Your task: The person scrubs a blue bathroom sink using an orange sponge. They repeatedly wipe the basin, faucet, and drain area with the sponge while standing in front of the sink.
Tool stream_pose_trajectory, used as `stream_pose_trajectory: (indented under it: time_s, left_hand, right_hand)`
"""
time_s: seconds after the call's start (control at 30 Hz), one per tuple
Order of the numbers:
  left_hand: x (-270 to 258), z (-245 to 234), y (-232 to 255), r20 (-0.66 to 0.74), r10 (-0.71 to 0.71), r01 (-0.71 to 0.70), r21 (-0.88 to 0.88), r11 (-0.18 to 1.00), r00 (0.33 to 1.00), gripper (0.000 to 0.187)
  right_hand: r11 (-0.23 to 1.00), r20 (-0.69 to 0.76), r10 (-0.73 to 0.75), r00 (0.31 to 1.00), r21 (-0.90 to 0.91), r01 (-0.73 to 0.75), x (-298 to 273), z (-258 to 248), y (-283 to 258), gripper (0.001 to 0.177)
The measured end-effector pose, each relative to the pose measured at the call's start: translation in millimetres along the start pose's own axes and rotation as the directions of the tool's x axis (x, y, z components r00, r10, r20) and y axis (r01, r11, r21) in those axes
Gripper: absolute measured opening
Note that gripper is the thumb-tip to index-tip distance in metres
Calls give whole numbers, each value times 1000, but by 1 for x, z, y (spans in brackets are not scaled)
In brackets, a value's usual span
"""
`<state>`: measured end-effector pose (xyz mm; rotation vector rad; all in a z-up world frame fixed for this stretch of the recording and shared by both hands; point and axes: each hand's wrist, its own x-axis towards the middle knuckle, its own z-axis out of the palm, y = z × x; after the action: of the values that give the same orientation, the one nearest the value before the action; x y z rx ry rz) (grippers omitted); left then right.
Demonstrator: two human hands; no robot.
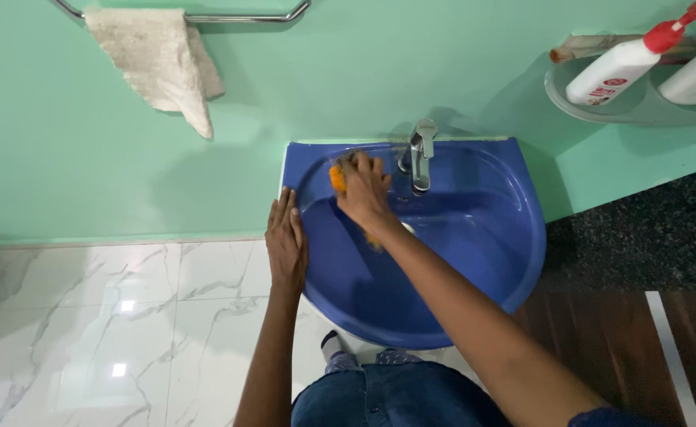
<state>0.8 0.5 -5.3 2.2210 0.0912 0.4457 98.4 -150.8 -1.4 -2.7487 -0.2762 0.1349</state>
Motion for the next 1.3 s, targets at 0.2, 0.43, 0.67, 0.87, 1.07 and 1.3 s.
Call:
stream_pose_trajectory:
  time_s: [0.2,0.43,0.67,0.87,1.07,1.3]
  left_hand:
    - [-1,-3,1,-5,12,-12,-30,999,1000,53]
    - [-1,-2,2,-3,3,-3,-40,999,1000,52]
    - [0,-3,3,-9,24,-24,-40,999,1000,52]
    - [-3,-7,5,-10,63,-64,-37,997,998,51]
    - [-3,-4,6,-22,1,-2,-49,999,1000,53]
    - [0,-2,3,-14,2,-3,-26,1000,1000,53]
  right_hand:
    - [917,50,-376,925,-124,380,-6,13,-2,72]
    - [894,-44,-447,893,-25,447,8,47,10,65]
    - [927,-127,-371,920,1,374,17,31,14,58]
    - [784,-128,-607,784,61,617,-13,30,-2,60]
    - [933,-174,-358,917,-99,345,-11,5,32,58]
    - [867,-142,-497,856,-138,480,-25,20,40,61]
